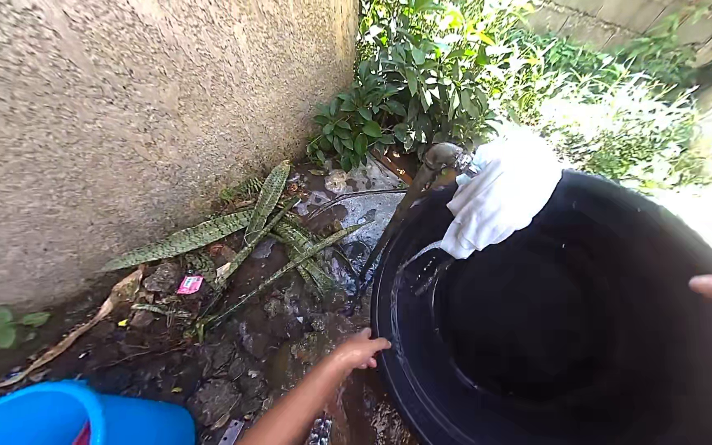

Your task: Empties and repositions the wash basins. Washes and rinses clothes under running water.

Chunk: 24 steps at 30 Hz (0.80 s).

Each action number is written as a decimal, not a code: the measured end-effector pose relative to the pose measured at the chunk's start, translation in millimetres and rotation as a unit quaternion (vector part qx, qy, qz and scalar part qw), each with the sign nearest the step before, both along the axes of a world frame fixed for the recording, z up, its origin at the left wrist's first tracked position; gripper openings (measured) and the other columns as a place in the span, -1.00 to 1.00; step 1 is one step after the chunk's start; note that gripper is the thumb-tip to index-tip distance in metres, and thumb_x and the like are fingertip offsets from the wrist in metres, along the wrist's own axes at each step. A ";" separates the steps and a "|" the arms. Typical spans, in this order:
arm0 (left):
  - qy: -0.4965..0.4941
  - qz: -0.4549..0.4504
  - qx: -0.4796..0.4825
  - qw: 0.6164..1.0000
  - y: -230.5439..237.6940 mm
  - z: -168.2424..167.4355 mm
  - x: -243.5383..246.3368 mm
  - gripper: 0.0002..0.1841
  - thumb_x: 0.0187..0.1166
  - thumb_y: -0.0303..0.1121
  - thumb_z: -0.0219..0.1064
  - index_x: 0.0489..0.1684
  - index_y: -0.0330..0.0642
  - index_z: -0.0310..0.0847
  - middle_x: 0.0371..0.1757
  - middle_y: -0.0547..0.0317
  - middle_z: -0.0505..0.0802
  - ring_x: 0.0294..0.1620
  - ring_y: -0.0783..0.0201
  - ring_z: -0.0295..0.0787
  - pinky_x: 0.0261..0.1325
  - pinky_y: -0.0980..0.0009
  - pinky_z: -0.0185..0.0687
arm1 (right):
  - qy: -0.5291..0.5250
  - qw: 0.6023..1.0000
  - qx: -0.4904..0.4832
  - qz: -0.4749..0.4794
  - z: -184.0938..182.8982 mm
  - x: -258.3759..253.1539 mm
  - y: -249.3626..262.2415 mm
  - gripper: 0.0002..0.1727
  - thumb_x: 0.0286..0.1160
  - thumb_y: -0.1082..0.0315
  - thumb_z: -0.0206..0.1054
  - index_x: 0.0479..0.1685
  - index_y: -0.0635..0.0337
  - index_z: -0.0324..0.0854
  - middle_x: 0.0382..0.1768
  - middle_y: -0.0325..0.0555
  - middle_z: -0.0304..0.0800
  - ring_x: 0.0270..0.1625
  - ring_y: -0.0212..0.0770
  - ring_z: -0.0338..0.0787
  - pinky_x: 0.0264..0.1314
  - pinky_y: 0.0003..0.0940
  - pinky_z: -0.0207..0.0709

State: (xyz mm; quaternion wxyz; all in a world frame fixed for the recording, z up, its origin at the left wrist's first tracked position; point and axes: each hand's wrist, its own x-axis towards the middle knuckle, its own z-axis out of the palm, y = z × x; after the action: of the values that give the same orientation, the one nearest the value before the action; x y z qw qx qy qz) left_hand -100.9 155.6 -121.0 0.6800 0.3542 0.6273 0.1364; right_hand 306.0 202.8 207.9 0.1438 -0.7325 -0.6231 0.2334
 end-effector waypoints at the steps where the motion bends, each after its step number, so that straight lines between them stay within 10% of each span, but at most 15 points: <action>1: 0.038 -0.015 0.017 0.999 -1.7 4.9 -12.6 -0.26 0.68 0.00 0.32 0.70 -0.32 0.21 0.36 -0.35 0.67 0.24 -0.12 0.71 0.33 -0.03 0.57 | 0.021 0.999 -0.032 -0.017 -29.1 11.8 -2.9 -0.67 0.52 0.48 0.33 0.22 0.40 0.53 0.03 0.07 0.73 0.06 -0.24 0.74 0.20 -0.21 0.63; 8: 0.224 -0.109 0.102 0.963 16.7 28.4 -39.9 -0.26 0.54 -0.14 0.50 0.62 -0.39 0.33 0.62 -0.30 0.48 0.64 -0.18 0.42 0.65 -0.14 0.31 | 0.097 0.954 -0.201 -0.201 -223.5 88.3 -11.2 -0.53 0.45 0.60 0.42 0.37 0.33 0.52 0.16 0.28 0.68 0.08 0.03 0.71 0.10 0.01 0.61; 15: 0.246 -0.081 0.146 0.955 53.4 37.8 -50.3 -0.33 0.56 -0.22 0.48 0.58 -0.38 0.36 0.65 -0.28 0.46 0.64 -0.15 0.42 0.65 -0.09 0.32 | 0.132 0.955 -0.216 -0.154 -303.0 94.5 -13.0 -0.57 0.40 0.56 0.48 0.27 0.41 0.57 0.12 0.33 0.72 0.14 0.13 0.75 0.21 0.14 0.62; 19: 0.367 -0.096 0.257 0.889 60.1 47.8 -30.7 -0.18 0.61 -0.09 0.41 0.81 -0.27 0.14 0.86 -0.27 0.14 0.75 -0.28 0.25 0.65 -0.18 0.30 | 0.067 0.967 -0.230 -0.084 -310.4 112.8 -1.9 -0.33 0.65 0.16 0.39 0.63 0.38 0.37 0.60 0.45 0.38 0.64 0.33 0.43 0.64 0.25 0.33; 22: 0.173 0.085 0.342 0.920 67.1 62.2 4.0 -0.47 0.78 -0.31 0.17 0.71 -0.24 0.31 0.68 -0.15 0.45 0.57 -0.01 0.53 0.51 0.11 0.53 | 0.070 0.969 -0.215 -0.096 -285.9 112.0 -6.1 -0.20 0.78 -0.03 0.19 0.81 0.32 0.11 0.69 0.42 0.29 0.69 0.35 0.38 0.68 0.28 0.24; 24: -0.111 0.261 0.206 0.937 84.5 66.0 34.7 -0.60 0.92 -0.32 -0.12 0.49 -0.38 0.44 0.43 -0.13 0.65 0.34 0.11 0.68 0.34 0.22 0.61 | 0.092 0.969 -0.204 -0.107 -269.7 109.7 -16.6 -0.41 0.80 0.07 0.18 0.61 0.33 0.40 0.45 0.38 0.57 0.40 0.25 0.63 0.42 0.23 0.44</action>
State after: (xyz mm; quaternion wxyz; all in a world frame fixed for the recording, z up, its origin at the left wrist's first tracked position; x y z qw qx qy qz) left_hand -66.1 240.1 -55.0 0.5983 0.2931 0.5759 0.4738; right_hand 415.7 186.3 -61.9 0.0725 -0.7844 -0.4641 0.4051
